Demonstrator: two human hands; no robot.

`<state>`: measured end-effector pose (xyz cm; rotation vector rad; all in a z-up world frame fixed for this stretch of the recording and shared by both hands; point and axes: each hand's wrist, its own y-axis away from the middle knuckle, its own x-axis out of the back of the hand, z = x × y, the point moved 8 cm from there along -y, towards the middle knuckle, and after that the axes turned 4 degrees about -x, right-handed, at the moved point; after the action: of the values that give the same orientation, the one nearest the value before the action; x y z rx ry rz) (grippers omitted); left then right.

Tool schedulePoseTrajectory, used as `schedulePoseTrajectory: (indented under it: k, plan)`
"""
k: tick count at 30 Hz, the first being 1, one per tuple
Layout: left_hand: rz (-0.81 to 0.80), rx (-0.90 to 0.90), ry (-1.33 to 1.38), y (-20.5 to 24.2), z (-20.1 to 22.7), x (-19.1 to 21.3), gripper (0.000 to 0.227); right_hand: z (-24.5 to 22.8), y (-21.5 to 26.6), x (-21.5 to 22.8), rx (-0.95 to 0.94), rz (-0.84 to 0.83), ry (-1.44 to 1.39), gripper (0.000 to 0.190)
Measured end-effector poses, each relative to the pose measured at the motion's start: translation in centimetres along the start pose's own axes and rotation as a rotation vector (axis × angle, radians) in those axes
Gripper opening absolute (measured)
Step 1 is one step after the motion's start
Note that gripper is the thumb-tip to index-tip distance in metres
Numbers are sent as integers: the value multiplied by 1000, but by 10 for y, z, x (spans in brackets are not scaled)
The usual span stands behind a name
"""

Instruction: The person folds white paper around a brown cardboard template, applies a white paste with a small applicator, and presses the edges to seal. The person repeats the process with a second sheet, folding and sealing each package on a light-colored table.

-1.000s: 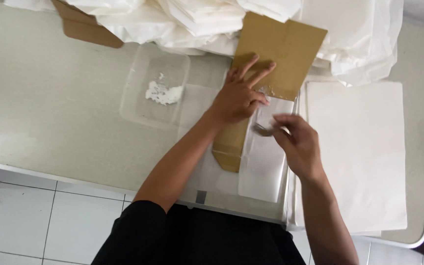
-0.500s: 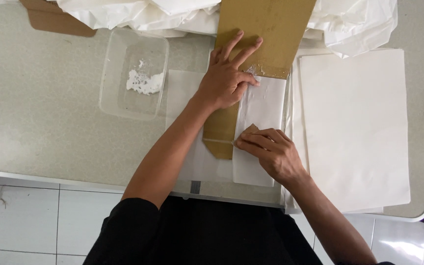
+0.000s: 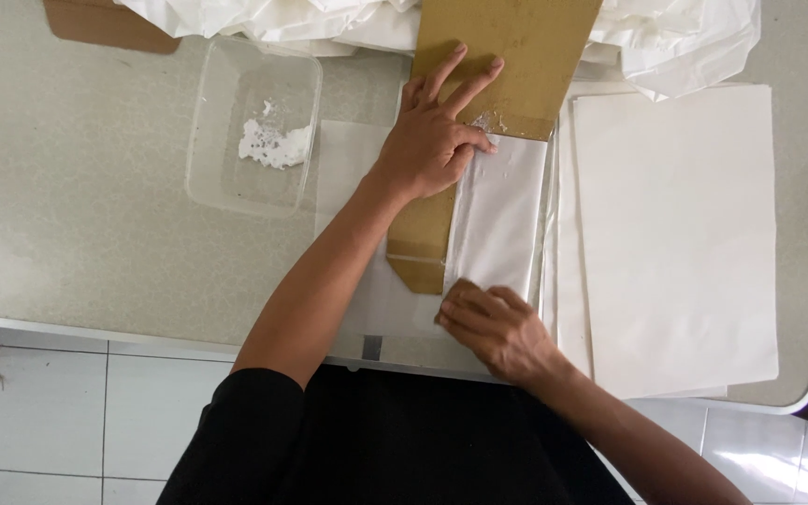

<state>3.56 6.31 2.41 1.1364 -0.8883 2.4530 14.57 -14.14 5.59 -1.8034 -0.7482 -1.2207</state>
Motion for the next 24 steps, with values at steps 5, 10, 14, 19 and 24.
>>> schedulePoseTrajectory:
  k: [5,10,14,19,24]
  plan:
    - [31,-17,-5,0,1,4,39,-13,-7,7,70,-53,-14,11]
    - [-6,1,4,0,0,1,40,9,-37,48,71,139,-653,23]
    - [-23,3,-15,-1,1,2,38,40,-35,30,-86,161,-160,52]
    - [-32,39,-1,-2,-4,4,33,11,-24,8,31,68,-162,12]
    - [-48,41,-2,-2,0,4,33,-3,-3,-5,167,-16,-248,22]
